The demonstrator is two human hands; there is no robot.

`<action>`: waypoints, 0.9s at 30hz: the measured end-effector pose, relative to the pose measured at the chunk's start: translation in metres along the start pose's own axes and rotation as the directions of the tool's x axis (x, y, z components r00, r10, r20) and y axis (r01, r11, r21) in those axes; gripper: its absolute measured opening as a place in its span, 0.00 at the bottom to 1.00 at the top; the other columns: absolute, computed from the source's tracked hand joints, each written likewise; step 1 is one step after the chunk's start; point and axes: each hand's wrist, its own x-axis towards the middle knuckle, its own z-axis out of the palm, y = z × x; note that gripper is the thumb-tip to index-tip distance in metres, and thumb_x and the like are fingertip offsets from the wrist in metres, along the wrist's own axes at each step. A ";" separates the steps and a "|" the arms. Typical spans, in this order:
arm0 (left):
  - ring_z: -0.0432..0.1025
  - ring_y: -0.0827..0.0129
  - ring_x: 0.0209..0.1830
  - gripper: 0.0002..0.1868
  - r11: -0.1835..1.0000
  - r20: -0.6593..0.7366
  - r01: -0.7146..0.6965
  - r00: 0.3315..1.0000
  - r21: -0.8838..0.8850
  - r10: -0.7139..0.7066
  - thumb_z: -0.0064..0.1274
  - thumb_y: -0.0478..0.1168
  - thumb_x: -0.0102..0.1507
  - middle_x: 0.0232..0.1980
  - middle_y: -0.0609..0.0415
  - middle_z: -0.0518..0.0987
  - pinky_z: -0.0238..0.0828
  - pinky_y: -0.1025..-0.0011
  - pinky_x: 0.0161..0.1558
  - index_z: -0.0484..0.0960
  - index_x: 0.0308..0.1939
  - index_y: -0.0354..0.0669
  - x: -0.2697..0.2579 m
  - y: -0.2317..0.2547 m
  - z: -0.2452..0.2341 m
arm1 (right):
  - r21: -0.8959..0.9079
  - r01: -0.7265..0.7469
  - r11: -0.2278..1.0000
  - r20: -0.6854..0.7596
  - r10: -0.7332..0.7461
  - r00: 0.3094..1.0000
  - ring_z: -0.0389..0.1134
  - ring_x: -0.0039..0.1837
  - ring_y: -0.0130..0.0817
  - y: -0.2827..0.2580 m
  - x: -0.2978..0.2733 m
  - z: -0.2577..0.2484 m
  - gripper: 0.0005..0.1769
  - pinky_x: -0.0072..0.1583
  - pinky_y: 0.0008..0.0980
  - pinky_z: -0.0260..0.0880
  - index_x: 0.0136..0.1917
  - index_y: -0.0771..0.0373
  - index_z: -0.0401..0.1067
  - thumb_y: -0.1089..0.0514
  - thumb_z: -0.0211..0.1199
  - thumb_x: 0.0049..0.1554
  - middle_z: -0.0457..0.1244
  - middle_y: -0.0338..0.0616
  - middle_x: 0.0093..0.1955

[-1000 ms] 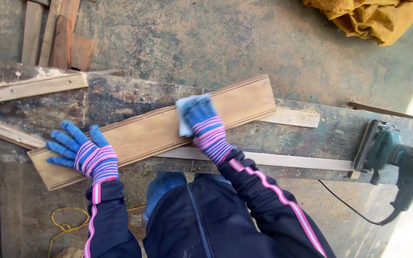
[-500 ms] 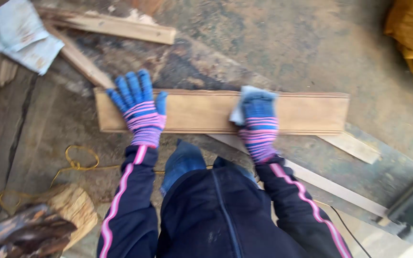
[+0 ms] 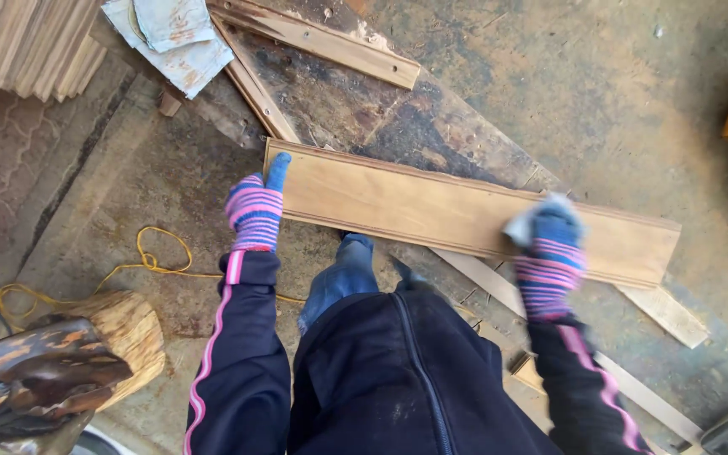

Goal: Sanding the surface of a wooden board using a hand-held piece of sandpaper.

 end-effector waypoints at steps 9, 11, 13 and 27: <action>0.76 0.37 0.42 0.54 0.999 0.006 -0.043 0.999 -0.023 0.043 0.33 0.87 0.57 0.41 0.29 0.80 0.73 0.47 0.44 0.85 0.41 0.37 0.012 -0.004 0.012 | -0.080 0.536 0.840 0.159 -0.520 0.839 0.64 0.68 0.52 -0.212 0.093 0.069 0.26 0.69 0.56 0.63 0.69 0.57 0.67 0.54 0.53 0.58 0.60 0.53 0.72; 0.76 0.38 0.41 0.54 0.997 0.019 -0.061 0.998 -0.037 0.062 0.33 0.87 0.57 0.39 0.30 0.80 0.73 0.47 0.43 0.85 0.40 0.37 0.012 -0.004 0.011 | -0.041 0.473 0.880 0.134 -0.465 0.875 0.66 0.64 0.52 -0.156 0.080 0.053 0.23 0.64 0.53 0.66 0.68 0.55 0.69 0.56 0.55 0.60 0.62 0.50 0.70; 0.76 0.39 0.39 0.54 0.996 0.034 -0.073 0.997 -0.056 0.075 0.32 0.87 0.56 0.37 0.30 0.80 0.73 0.47 0.42 0.85 0.39 0.37 0.010 -0.004 0.013 | -0.002 0.414 0.910 0.114 -0.411 0.904 0.69 0.59 0.52 -0.108 0.067 0.022 0.20 0.58 0.50 0.69 0.67 0.53 0.71 0.58 0.57 0.61 0.64 0.48 0.68; 0.76 0.39 0.37 0.53 0.988 -0.012 -0.150 0.989 -0.026 0.150 0.30 0.87 0.58 0.35 0.32 0.80 0.72 0.47 0.38 0.85 0.34 0.38 0.015 -0.015 0.026 | 0.085 0.557 0.826 0.027 -0.561 0.828 0.68 0.62 0.53 -0.234 0.082 0.028 0.20 0.61 0.52 0.70 0.62 0.59 0.73 0.59 0.59 0.55 0.65 0.52 0.66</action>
